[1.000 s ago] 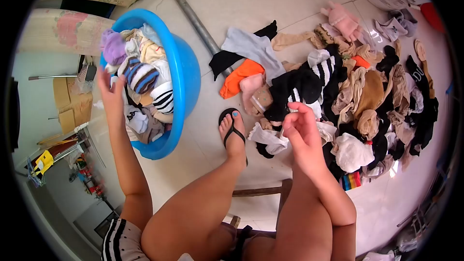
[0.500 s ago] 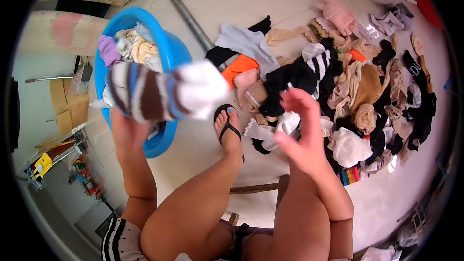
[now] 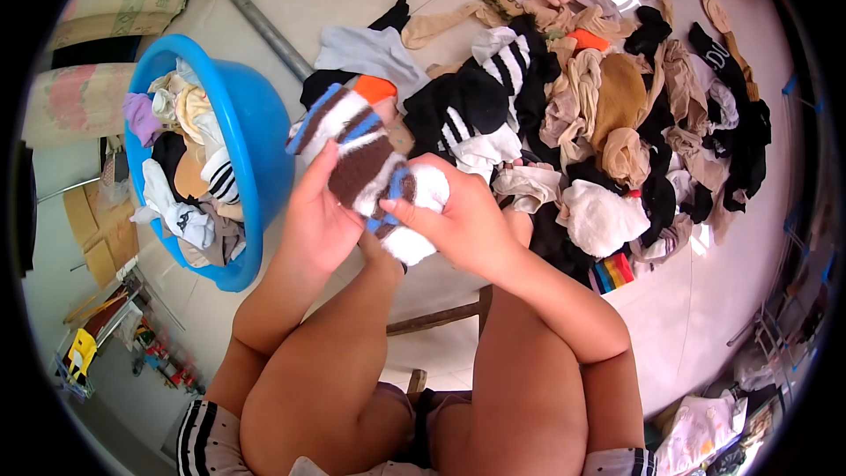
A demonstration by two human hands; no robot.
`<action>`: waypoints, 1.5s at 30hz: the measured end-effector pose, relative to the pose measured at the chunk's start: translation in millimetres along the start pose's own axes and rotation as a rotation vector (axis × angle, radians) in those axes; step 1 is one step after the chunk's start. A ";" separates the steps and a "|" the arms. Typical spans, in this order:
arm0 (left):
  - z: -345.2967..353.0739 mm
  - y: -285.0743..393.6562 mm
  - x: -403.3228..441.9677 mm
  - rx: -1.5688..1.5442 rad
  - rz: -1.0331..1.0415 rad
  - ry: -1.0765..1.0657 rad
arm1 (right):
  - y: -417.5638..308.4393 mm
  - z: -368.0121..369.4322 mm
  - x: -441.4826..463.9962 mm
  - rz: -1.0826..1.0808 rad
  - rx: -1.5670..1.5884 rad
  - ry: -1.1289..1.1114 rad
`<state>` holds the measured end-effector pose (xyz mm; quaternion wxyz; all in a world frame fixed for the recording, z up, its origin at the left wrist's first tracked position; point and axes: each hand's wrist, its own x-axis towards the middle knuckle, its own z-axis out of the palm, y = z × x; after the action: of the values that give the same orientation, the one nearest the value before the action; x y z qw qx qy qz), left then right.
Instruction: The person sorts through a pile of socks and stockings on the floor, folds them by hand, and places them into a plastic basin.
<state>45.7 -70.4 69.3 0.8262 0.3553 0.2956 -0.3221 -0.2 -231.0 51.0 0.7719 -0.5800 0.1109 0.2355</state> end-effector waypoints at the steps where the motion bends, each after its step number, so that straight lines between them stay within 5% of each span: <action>1: -0.3 -2.6 1.5 -0.075 -0.019 0.012 | 0.1 -7.0 -2.2 -0.004 -0.097 0.005; 7: -17.6 -21.1 12.8 -0.026 -0.002 0.026 | 8.0 -50.2 -40.2 0.081 -0.054 0.071; 10: -26.9 -9.1 9.2 0.049 -0.176 0.111 | 45.1 -110.3 -92.1 -0.198 -0.603 0.888; 12: -28.4 -13.2 6.6 0.264 -0.140 0.216 | 84.2 -171.7 -138.8 -0.340 -0.560 1.480; 15: 9.9 -25.0 -8.8 0.593 0.056 0.226 | 140.0 -246.2 -207.3 0.018 -0.596 1.769; 17: 8.5 -31.7 0.1 0.359 -0.201 0.234 | 156.1 -257.4 -209.8 0.271 -0.061 1.727; 18: 11.2 -34.2 1.1 0.366 -0.234 0.275 | 166.5 -268.4 -211.5 0.278 -0.063 1.717; 20: 9.5 -38.2 1.0 0.401 -0.270 0.250 | 174.2 -272.0 -210.2 0.201 0.320 1.380; 23: 12.6 -42.0 2.4 0.412 -0.264 0.219 | 155.8 -266.0 -200.9 -0.173 0.685 1.376; 27: 13.4 -47.1 5.1 0.373 -0.286 0.280 | 99.6 -231.1 -181.1 -0.284 0.242 1.341; 31: 8.2 -47.4 6.7 0.359 -0.292 0.257 | 67.7 -213.5 -172.1 -0.066 -1.305 1.285; 32: 5.7 -47.2 7.4 0.352 -0.241 0.233 | 59.0 -207.6 -167.1 -0.067 -1.304 1.285; 35: 3.5 -45.4 7.6 0.322 -0.154 0.197 | 53.5 -195.4 -153.3 -0.023 -1.284 0.833; 36: 1.5 -43.9 7.6 0.312 -0.148 0.192 | 79.7 -207.0 -153.2 -0.004 -0.935 0.790; 38: 2.2 -43.1 7.5 0.296 -0.139 0.195 | 90.1 -217.4 -140.4 0.006 -0.597 0.727; 40: 2.1 -44.1 5.9 0.316 -0.156 0.185 | 92.6 -217.2 -130.5 0.320 -0.315 0.930; 45: -4.4 -50.6 7.5 0.430 -0.098 0.087 | 67.0 -195.6 -119.7 0.310 -0.677 0.827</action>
<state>11.6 -96.7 41.3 0.7013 0.5220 0.2724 -0.4017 -116.7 -430.0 -11.4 0.3910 -0.8167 0.4067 0.1214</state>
